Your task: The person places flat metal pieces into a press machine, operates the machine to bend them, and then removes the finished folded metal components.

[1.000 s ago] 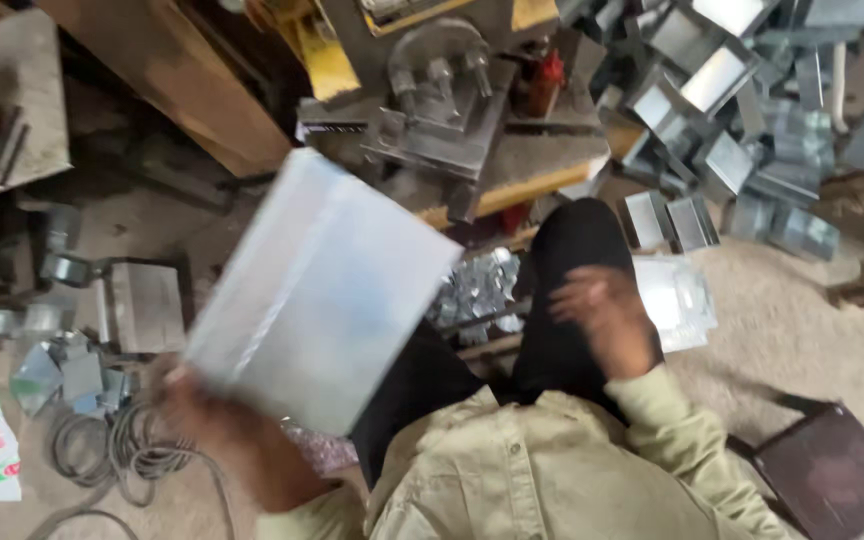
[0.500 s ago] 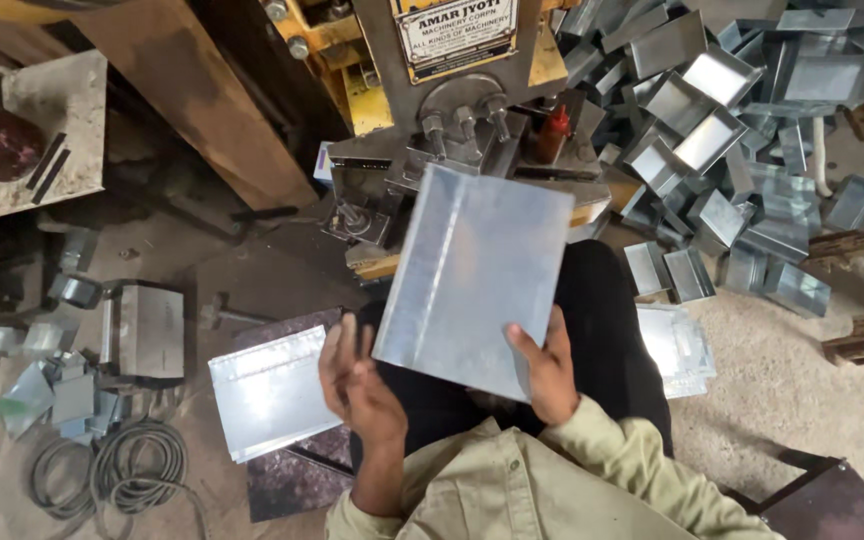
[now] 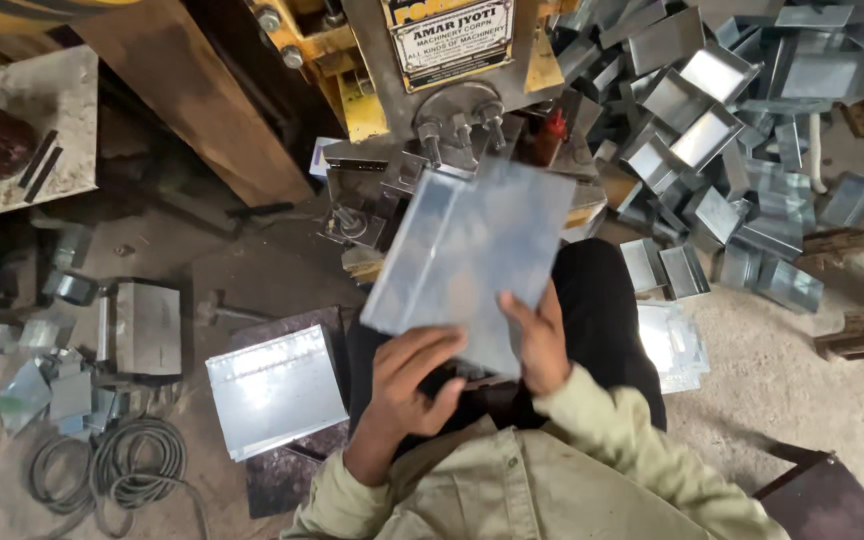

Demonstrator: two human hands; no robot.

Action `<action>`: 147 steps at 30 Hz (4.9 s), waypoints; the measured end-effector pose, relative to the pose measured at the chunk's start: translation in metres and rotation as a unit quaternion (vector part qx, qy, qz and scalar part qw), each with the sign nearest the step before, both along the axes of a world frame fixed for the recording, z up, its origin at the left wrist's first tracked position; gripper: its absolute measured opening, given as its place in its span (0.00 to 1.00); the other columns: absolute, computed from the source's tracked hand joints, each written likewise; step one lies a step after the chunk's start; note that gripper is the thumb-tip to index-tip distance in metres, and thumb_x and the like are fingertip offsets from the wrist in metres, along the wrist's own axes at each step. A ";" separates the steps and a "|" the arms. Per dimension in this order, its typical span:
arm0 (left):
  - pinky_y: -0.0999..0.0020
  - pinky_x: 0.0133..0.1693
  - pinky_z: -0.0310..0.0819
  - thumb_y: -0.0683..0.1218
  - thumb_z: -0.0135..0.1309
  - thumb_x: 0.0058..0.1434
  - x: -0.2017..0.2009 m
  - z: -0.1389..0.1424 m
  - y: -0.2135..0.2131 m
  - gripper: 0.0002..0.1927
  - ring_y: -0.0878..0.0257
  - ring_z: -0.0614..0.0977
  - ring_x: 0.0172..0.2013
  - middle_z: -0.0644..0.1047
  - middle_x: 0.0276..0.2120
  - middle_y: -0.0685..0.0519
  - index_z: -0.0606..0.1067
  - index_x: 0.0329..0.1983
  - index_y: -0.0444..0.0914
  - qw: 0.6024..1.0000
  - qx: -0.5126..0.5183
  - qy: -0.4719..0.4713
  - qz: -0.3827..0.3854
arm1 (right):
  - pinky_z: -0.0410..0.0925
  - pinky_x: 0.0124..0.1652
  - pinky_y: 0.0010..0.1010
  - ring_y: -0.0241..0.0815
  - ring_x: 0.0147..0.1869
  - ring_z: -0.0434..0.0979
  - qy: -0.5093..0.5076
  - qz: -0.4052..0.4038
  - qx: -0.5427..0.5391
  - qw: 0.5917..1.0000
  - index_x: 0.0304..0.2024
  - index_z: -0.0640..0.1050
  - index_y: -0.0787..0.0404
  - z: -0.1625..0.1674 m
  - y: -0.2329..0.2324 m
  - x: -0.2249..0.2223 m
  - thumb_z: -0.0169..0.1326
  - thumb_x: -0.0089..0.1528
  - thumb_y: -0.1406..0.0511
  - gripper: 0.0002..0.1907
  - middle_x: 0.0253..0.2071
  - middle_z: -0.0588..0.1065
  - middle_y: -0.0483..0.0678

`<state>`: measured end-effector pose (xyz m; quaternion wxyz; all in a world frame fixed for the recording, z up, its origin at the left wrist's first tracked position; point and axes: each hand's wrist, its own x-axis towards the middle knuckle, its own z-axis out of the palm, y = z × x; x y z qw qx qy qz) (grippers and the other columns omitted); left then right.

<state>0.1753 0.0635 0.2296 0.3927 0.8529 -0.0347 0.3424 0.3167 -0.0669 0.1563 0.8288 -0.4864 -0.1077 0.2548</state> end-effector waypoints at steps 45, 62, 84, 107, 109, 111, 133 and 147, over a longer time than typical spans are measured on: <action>0.58 0.58 0.70 0.47 0.64 0.57 -0.029 -0.180 -0.050 0.40 0.52 0.75 0.59 0.74 0.60 0.41 0.61 0.70 0.29 0.764 -0.622 0.152 0.080 | 0.67 0.57 0.35 0.42 0.60 0.73 -0.029 0.065 -0.104 0.992 0.69 0.64 0.67 -0.081 -0.039 -0.011 0.54 0.66 0.64 0.31 0.60 0.74 0.55; 0.60 0.59 0.67 0.45 0.66 0.58 0.099 -0.148 -0.014 0.33 0.57 0.74 0.57 0.74 0.57 0.49 0.67 0.65 0.34 0.718 -0.683 -0.048 0.121 | 0.62 0.65 0.28 0.37 0.68 0.70 0.007 0.038 -0.007 0.999 0.71 0.64 0.63 -0.062 0.001 0.094 0.46 0.72 0.56 0.29 0.68 0.70 0.47; 0.58 0.60 0.67 0.42 0.64 0.57 0.097 -0.134 -0.020 0.37 0.53 0.74 0.59 0.73 0.61 0.47 0.63 0.68 0.35 0.687 -0.714 -0.067 0.117 | 0.52 0.65 0.48 0.48 0.74 0.65 -0.710 -0.132 -0.334 0.606 0.55 0.77 0.51 0.009 0.014 0.124 0.48 0.62 0.66 0.19 0.65 0.73 0.42; 0.65 0.44 0.85 0.69 0.48 0.72 -0.020 0.010 -0.017 0.39 0.57 0.87 0.43 0.82 0.45 0.41 0.74 0.61 0.28 0.914 -0.286 0.065 -0.281 | 0.70 0.55 0.38 0.45 0.58 0.76 0.024 0.027 -0.037 0.999 0.65 0.64 0.65 -0.019 -0.036 -0.019 0.55 0.63 0.65 0.29 0.56 0.75 0.53; 0.60 0.49 0.83 0.65 0.52 0.71 -0.014 0.023 -0.010 0.35 0.55 0.86 0.46 0.82 0.48 0.42 0.74 0.63 0.31 0.937 -0.218 0.093 -0.256 | 0.70 0.54 0.38 0.44 0.57 0.76 0.075 0.013 -0.036 0.996 0.64 0.64 0.62 -0.010 -0.017 -0.004 0.54 0.61 0.66 0.29 0.55 0.75 0.51; 0.55 0.53 0.79 0.64 0.58 0.64 -0.004 0.031 -0.003 0.35 0.50 0.83 0.50 0.80 0.51 0.42 0.73 0.63 0.33 0.974 -0.085 0.103 -0.184 | 0.70 0.54 0.38 0.45 0.56 0.76 0.080 -0.004 -0.019 0.997 0.63 0.65 0.62 -0.005 0.003 0.022 0.54 0.62 0.67 0.27 0.54 0.75 0.51; 0.52 0.65 0.69 0.40 0.51 0.63 0.029 -0.062 0.012 0.23 0.50 0.78 0.61 0.76 0.61 0.52 0.77 0.62 0.47 0.931 0.316 0.064 0.171 | 0.70 0.54 0.39 0.45 0.56 0.77 0.212 0.079 0.054 0.973 0.61 0.69 0.61 -0.036 -0.007 0.058 0.41 0.67 0.51 0.28 0.56 0.75 0.50; 0.55 0.56 0.74 0.43 0.62 0.58 0.002 -0.155 -0.037 0.32 0.53 0.78 0.57 0.76 0.57 0.46 0.67 0.65 0.34 0.641 -0.755 0.126 0.059 | 0.71 0.51 0.35 0.42 0.55 0.78 0.096 0.049 -0.047 0.993 0.62 0.71 0.66 -0.051 -0.038 0.013 0.53 0.66 0.64 0.23 0.53 0.76 0.50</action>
